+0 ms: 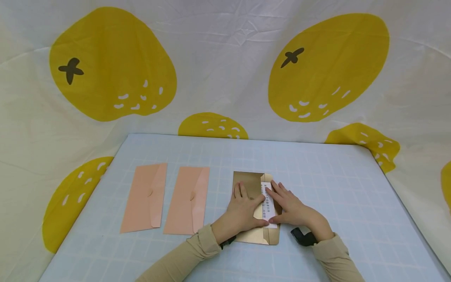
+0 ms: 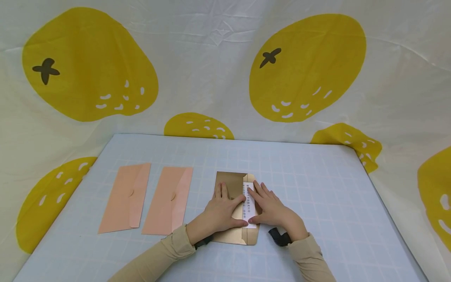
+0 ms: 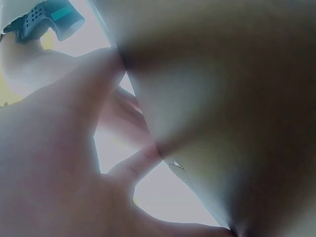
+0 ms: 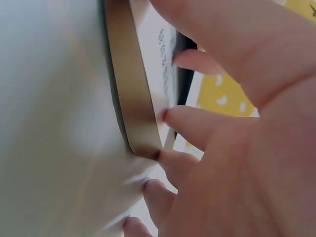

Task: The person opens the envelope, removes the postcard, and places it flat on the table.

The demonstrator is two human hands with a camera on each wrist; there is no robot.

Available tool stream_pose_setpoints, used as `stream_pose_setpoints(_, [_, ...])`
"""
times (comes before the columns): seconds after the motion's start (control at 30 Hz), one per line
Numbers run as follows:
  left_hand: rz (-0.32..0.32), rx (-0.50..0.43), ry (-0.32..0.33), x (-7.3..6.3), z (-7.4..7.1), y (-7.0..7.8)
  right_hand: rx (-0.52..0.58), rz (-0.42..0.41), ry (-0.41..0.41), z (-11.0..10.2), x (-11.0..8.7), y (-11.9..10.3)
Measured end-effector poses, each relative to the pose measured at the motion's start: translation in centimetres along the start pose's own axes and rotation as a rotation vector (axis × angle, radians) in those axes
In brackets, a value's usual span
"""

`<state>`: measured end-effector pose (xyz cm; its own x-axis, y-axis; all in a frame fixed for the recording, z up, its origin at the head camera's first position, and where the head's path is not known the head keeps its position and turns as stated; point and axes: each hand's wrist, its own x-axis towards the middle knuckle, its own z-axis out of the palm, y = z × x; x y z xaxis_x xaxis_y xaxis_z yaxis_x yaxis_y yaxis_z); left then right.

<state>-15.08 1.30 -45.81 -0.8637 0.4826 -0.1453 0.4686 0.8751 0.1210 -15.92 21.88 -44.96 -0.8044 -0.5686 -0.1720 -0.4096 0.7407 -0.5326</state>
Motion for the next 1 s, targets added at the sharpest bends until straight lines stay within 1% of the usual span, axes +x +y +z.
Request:
stream_pose_setpoints(0.27, [-0.003, -0.022, -0.01, -0.07, -0.26, 0.0, -0.017, 0.03, -0.018, -0.32, -0.09, 0.28])
stream_pose_setpoints(0.37, [-0.002, -0.02, -0.009, -0.08, -0.25, -0.02, -0.01, 0.033, 0.004, -0.45, -0.07, 0.23])
stream_pose_setpoints(0.5, [-0.001, -0.023, -0.012, -0.07, -0.16, -0.05, 0.034, 0.038, 0.059, -0.43, -0.1, 0.25])
stream_pose_setpoints(0.57, [0.0, -0.027, -0.014, -0.07, -0.11, -0.05, 0.069, 0.031, 0.082, -0.34, -0.11, 0.24])
stream_pose_setpoints(0.7, [0.0, -0.029, -0.011, -0.05, -0.04, -0.05, 0.1, -0.025, 0.092, -0.04, 0.02, 0.18])
stream_pose_setpoints(0.83, [0.001, -0.026, -0.004, -0.01, 0.02, -0.05, 0.052, -0.058, 0.063, 0.21, 0.18, 0.04])
stream_pose_setpoints(1.0, [0.002, -0.024, 0.003, 0.06, 0.11, -0.07, 0.01, -0.048, 0.041, 0.25, 0.2, -0.15])
